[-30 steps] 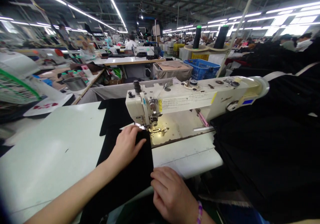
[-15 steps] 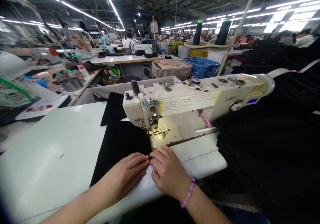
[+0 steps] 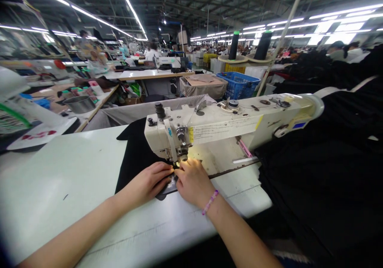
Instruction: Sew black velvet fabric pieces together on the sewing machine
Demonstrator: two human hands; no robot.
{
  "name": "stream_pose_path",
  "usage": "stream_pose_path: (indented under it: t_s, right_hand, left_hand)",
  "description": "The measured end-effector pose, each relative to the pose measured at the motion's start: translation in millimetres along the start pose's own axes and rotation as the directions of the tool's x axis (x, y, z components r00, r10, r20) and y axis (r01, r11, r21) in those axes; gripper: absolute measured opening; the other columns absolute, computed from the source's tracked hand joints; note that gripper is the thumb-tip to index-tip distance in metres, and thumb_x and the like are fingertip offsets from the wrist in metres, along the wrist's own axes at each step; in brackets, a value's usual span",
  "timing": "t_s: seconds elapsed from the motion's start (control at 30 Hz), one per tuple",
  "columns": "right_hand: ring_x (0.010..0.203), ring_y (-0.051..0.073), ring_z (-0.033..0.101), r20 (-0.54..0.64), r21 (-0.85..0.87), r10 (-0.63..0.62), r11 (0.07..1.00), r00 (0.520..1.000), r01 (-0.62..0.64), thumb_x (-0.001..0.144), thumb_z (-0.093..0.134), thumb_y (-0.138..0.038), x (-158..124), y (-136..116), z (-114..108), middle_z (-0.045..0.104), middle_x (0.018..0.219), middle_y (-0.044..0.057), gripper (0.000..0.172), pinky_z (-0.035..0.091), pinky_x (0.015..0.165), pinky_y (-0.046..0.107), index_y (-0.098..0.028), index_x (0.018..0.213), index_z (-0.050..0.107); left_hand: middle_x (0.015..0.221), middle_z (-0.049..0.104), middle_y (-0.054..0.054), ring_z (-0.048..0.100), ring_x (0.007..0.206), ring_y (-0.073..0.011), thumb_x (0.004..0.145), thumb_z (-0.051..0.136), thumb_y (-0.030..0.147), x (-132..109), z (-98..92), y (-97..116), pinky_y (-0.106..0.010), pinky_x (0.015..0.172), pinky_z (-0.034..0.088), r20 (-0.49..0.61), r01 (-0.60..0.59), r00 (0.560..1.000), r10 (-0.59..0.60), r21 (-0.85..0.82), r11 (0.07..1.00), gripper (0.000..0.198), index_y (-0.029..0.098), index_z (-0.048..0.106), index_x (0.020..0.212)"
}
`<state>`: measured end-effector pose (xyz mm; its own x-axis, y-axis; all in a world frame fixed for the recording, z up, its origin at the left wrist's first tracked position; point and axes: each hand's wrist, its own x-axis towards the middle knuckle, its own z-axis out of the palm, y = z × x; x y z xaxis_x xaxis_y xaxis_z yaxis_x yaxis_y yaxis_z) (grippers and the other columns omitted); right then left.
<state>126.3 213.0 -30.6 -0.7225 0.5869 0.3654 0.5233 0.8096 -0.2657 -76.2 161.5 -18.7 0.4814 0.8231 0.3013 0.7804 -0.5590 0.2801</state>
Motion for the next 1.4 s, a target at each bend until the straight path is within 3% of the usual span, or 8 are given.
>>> stream_pose_path:
  t_s: [0.33,0.57,0.7,0.8,1.03,1.2,1.27,1.4]
  right_hand:
    - [0.106,0.027,0.057,-0.140,0.049,0.070,0.997,0.988,-0.064,0.085,0.056,-0.003,-39.0,-29.9,14.3,0.064,0.115,0.011,0.037,0.048,0.096,0.044,-0.016,0.118,0.065]
    - [0.090,0.024,0.065,-0.302,0.123,0.028,0.992,0.953,0.010,0.087,0.047,-0.004,-48.7,-35.8,18.7,0.071,0.095,0.009,0.027,0.052,0.085,0.042,-0.018,0.097,0.068]
    - [0.118,0.027,0.060,-0.243,0.112,-0.050,0.991,0.969,0.079,0.091,0.050,-0.009,-42.4,-44.2,20.7,0.069,0.125,0.012,0.034,0.047,0.103,0.044,-0.015,0.121,0.065]
    - [0.121,0.028,0.060,-0.179,0.115,-0.059,0.990,0.982,0.080,0.092,0.053,-0.012,-40.2,-51.7,26.3,0.068,0.129,0.012,0.032,0.044,0.106,0.049,-0.015,0.122,0.065]
    - [0.124,0.029,0.058,-0.162,0.188,-0.011,0.981,0.987,0.041,0.095,0.057,-0.017,-45.7,-57.3,31.6,0.067,0.131,0.013,0.030,0.038,0.112,0.053,-0.016,0.123,0.065]
    - [0.104,0.014,0.069,-0.189,0.241,-0.013,0.969,0.982,0.059,0.093,0.062,-0.020,-58.8,-43.6,-7.7,0.077,0.108,0.002,0.017,0.051,0.098,0.024,-0.022,0.107,0.072]
    - [0.094,0.013,0.071,-0.262,0.196,0.136,0.977,0.956,-0.085,0.093,0.061,-0.019,-73.1,-21.3,-42.7,0.077,0.101,0.001,0.015,0.054,0.089,0.020,-0.022,0.101,0.073]
    - [0.098,0.022,0.068,-0.435,0.014,0.418,0.889,0.797,-0.458,0.096,0.049,-0.017,-126.9,44.0,-125.5,0.072,0.105,0.010,0.022,0.053,0.092,0.036,-0.019,0.103,0.071]
  left_hand:
    - [0.122,0.069,-0.011,0.062,0.116,-0.0246,0.100,0.046,0.028,4.2,5.7,-8.2,-0.047,0.109,0.046,-0.080,0.182,0.982,-0.172,0.137,0.974,0.029,0.018,0.069,0.116]
    - [0.138,0.061,-0.022,0.056,0.130,-0.0332,0.095,0.052,0.029,-14.7,-2.3,2.3,-0.049,0.107,0.046,-0.145,0.495,0.869,-0.473,0.259,0.829,0.040,0.007,0.062,0.126]
    - [0.118,0.071,-0.018,0.067,0.110,-0.0336,0.087,0.063,0.033,-30.0,-19.6,30.0,-0.045,0.094,0.054,-0.040,0.494,0.860,-0.509,0.316,0.810,0.028,0.012,0.073,0.104]
    - [0.137,0.063,-0.017,0.058,0.128,-0.0322,0.096,0.051,0.033,-25.1,-18.7,37.6,-0.047,0.104,0.047,-0.017,0.509,0.845,-0.535,0.335,0.793,0.040,0.015,0.063,0.129]
    - [0.163,0.034,-0.009,0.026,0.151,-0.0350,0.097,0.042,0.054,8.0,2.5,-17.4,-0.066,0.116,0.024,0.027,0.550,0.799,-0.601,0.371,0.748,0.059,0.026,0.042,0.150]
    - [0.157,0.043,-0.016,0.036,0.145,-0.0417,0.093,0.044,0.052,35.8,-22.0,-67.6,-0.071,0.107,0.035,0.075,0.525,0.799,-0.596,0.395,0.754,0.059,0.020,0.052,0.142]
    - [0.150,0.050,-0.020,0.045,0.138,-0.0422,0.091,0.044,0.048,46.4,-33.3,-81.0,-0.068,0.105,0.039,0.082,0.492,0.819,-0.568,0.409,0.768,0.056,0.015,0.058,0.133]
    - [0.128,0.067,-0.016,0.055,0.128,-0.0372,0.093,0.033,0.039,47.9,-42.0,-77.3,-0.061,0.106,0.041,-0.124,0.365,0.926,-0.358,0.543,0.756,0.042,0.015,0.065,0.108]
